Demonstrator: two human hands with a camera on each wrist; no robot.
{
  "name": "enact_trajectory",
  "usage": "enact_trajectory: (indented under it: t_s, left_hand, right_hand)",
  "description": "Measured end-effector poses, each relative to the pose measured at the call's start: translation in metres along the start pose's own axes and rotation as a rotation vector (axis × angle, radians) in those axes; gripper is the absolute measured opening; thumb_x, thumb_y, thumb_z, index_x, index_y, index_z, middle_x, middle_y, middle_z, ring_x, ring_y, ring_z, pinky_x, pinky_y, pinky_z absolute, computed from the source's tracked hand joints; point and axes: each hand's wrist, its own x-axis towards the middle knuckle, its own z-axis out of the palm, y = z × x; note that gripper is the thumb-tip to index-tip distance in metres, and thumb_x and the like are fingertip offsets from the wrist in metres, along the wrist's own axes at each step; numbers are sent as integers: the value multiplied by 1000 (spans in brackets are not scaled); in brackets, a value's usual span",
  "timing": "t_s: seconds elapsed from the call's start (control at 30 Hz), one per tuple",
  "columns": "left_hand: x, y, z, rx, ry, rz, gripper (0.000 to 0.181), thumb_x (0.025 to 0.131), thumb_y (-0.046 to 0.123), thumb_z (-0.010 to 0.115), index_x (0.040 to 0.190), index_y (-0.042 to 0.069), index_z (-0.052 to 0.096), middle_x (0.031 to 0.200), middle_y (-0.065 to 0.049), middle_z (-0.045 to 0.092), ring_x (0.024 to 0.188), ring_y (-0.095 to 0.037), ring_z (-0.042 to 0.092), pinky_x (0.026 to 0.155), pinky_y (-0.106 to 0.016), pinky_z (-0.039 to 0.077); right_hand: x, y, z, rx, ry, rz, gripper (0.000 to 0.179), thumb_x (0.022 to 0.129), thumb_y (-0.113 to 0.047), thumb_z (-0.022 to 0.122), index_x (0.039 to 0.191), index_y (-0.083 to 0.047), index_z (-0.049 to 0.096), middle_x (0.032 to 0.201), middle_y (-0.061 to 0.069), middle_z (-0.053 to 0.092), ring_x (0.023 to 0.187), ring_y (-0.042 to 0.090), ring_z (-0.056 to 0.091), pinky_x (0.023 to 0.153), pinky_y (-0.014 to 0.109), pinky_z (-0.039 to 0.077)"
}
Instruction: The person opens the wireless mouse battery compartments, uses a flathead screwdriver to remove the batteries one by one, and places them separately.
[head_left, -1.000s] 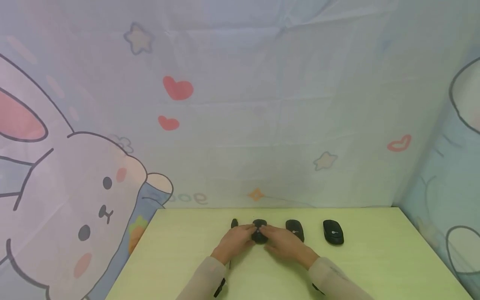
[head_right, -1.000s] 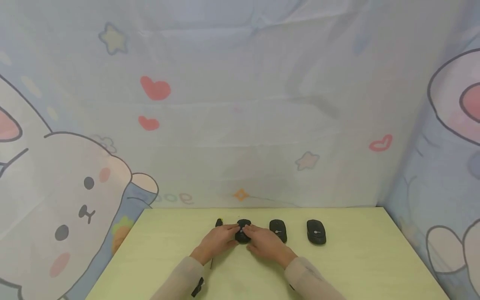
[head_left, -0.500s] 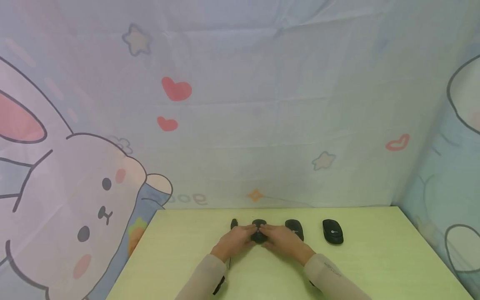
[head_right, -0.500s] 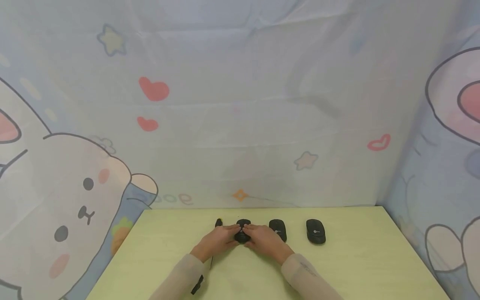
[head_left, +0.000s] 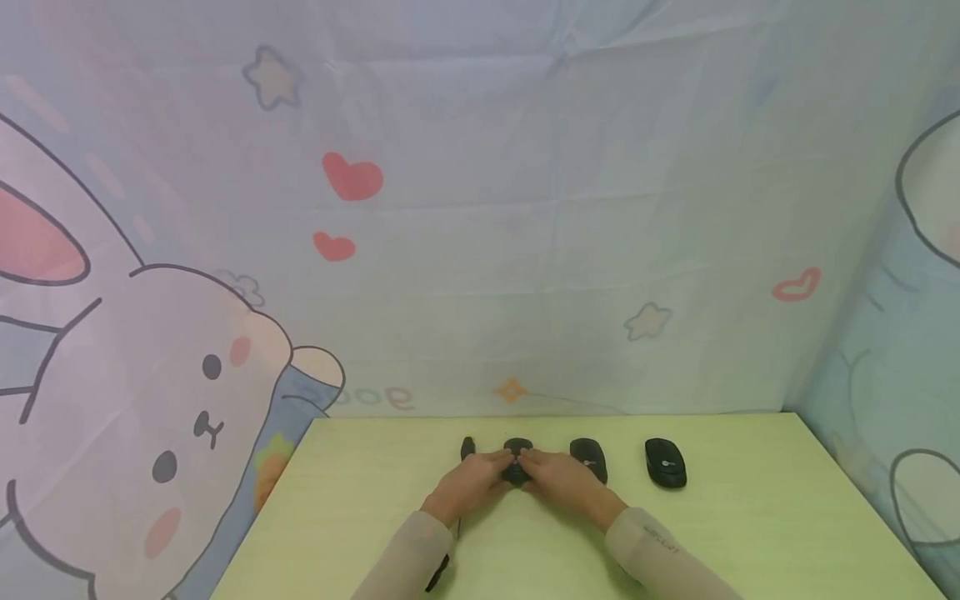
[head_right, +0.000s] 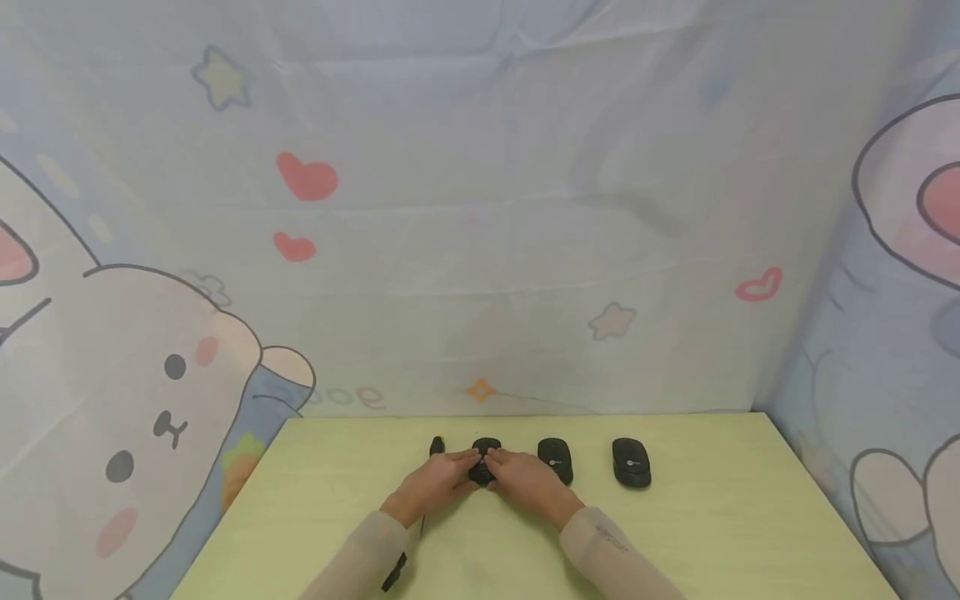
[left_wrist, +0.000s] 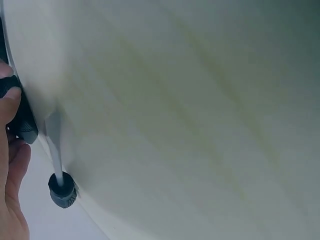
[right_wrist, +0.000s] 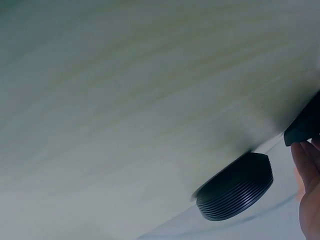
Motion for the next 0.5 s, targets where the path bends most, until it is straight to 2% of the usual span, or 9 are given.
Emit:
enact_trajectory:
  t_s: [0.1, 0.23, 0.37, 0.5]
  left_hand:
    - [1, 2, -3, -31, 25, -5, 45, 103, 26, 70, 143, 6, 64, 145, -10, 67, 130, -26, 68, 108, -34, 59]
    - [1, 3, -5, -87, 71, -5, 41, 101, 25, 72, 138, 7, 67, 137, -9, 72, 127, -25, 70, 108, -35, 59]
    - [-2, 4, -5, -143, 103, -30, 40, 101, 25, 72, 137, 10, 67, 137, -6, 73, 127, -24, 70, 109, -36, 59]
    - [-6, 5, -10, -169, 123, -46, 40, 99, 22, 74, 137, 12, 67, 137, -5, 73, 127, -24, 70, 108, -37, 59]
  right_hand:
    - [0, 1, -1, 11, 26, -7, 47, 103, -29, 66, 140, 0, 64, 141, 17, 69, 122, 32, 72, 102, 41, 62]
    - [1, 5, 0, 63, 75, -30, 45, 104, -29, 66, 140, -3, 64, 140, 14, 70, 115, 29, 75, 96, 37, 65]
    - [3, 7, 0, 155, 104, -52, 38, 104, -31, 66, 136, -9, 65, 133, 7, 74, 108, 22, 78, 89, 30, 66]
    - [4, 6, -13, 309, 72, 21, 39, 103, -33, 67, 135, -11, 69, 125, 4, 78, 106, 21, 78, 89, 31, 66]
